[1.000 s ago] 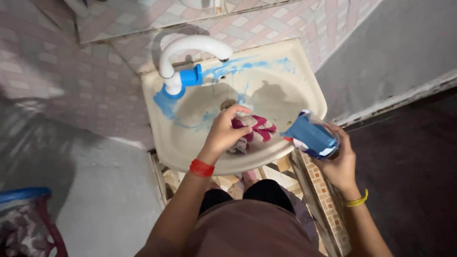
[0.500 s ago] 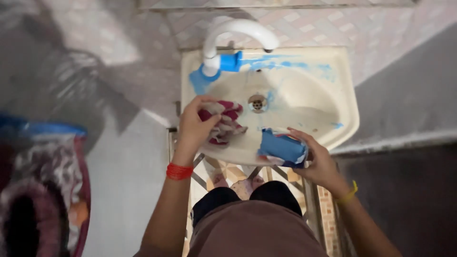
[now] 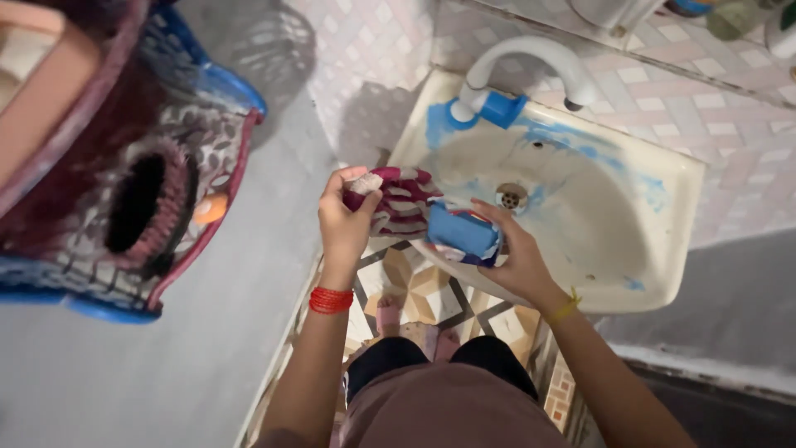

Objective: Cleaning a bathroom sink using soap and a cloth.

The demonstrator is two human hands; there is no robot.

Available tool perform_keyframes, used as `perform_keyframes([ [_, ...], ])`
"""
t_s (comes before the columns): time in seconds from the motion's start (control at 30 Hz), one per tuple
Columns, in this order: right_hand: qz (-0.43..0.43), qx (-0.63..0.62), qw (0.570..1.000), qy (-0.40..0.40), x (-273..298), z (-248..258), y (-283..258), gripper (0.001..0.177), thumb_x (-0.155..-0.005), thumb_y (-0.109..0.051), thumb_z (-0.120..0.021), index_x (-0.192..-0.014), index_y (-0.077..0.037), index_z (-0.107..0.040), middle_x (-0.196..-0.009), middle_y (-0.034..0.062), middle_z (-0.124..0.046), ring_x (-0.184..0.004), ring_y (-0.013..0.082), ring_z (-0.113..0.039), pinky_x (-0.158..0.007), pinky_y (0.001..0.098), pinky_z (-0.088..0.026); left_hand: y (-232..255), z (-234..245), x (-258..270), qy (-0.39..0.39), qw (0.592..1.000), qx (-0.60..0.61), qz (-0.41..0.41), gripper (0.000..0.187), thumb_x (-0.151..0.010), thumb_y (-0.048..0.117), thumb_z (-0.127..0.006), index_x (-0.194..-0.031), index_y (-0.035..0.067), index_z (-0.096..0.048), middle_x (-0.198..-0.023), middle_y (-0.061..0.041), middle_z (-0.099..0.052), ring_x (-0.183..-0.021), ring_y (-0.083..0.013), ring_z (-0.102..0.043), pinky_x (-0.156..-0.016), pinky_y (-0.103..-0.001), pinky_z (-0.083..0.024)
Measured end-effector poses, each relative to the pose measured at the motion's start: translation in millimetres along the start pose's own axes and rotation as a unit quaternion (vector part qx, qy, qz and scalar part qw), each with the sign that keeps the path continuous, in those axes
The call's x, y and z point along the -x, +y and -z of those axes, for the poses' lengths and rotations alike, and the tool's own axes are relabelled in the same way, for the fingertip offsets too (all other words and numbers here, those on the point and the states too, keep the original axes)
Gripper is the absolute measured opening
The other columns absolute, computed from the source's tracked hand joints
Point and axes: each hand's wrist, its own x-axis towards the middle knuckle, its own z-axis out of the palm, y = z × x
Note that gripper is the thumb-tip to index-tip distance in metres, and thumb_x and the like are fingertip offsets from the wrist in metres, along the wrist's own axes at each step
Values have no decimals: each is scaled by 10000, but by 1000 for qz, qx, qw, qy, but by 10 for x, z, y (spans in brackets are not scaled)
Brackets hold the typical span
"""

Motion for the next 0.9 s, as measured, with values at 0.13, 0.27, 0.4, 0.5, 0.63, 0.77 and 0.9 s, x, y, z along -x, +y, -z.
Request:
perform_keyframes([
  [0.13, 30, -25, 998, -50, -44, 76, 21, 920, -675, 7, -847, -1499, -131, -460, -1548, 106, -495, -1373, 274, -542, -1061, 388, -522, -63, 25, 95, 26, 999, -3, -32, 342, -852, -32, -750, -1177, 9, -648, -991, -66, -741, -873, -114, -696, -791, -260, -578],
  [0.27, 9, 3, 999, -38, 131, 271, 171, 940, -622, 38, -792, -1487, -135, -470, -1548, 92, -511, -1354, 242, -562, -986, 364, -574, -9, 6, 189, -8, 1000, 2, -24, 354, -865, -28, -736, -1202, 15, -635, -983, -68, -746, -875, -110, -692, -796, -266, -570],
  [0.4, -79, 39, 996, -7, 514, 608, 380, 958, -589, 50, -800, -1469, -156, -481, -1500, 67, -550, -1230, 215, -643, -854, 343, -636, 89, -105, 215, -26, 999, -22, -24, 351, -877, -14, -738, -1212, 28, -639, -980, -77, -752, -882, -113, -703, -807, -273, -570],
  [0.5, -34, -23, 999, 33, 863, 859, 413, 954, -629, 71, -778, -1495, -114, -422, -1554, 116, -464, -1360, 256, -533, -928, 367, -568, 149, -205, 230, -29, 999, -23, -9, 346, -869, -12, -714, -1203, 38, -640, -977, -75, -766, -880, -112, -724, -796, -276, -588],
  [0.63, -114, 49, 992, 13, 1193, 1179, 402, 959, -595, 92, -821, -1460, -122, -467, -1512, 109, -518, -1301, 263, -584, -920, 374, -618, 139, -472, 251, -74, 996, -21, -49, 363, -865, -25, -738, -1212, 26, -642, -1014, -82, -763, -912, -126, -722, -821, -275, -574],
  [0.77, -172, 69, 980, 68, 1459, 1410, 437, 964, -609, 63, -845, -1468, -148, -462, -1455, 84, -565, -1210, 249, -648, -885, 359, -595, 112, -779, 321, -177, 984, 12, -11, 392, -863, -28, -729, -1233, 41, -621, -1002, -79, -760, -863, -124, -727, -767, -263, -588],
  [0.9, -173, 53, 978, 108, 1679, 1598, 498, 936, -629, 50, -826, -1474, -140, -470, -1459, 82, -572, -1124, 230, -679, -851, 346, -614, 207, -1094, 492, -284, 958, 11, 38, 382, -877, -6, -704, -1243, 70, -626, -919, -89, -764, -753, -127, -737, -661, -261, -588],
])
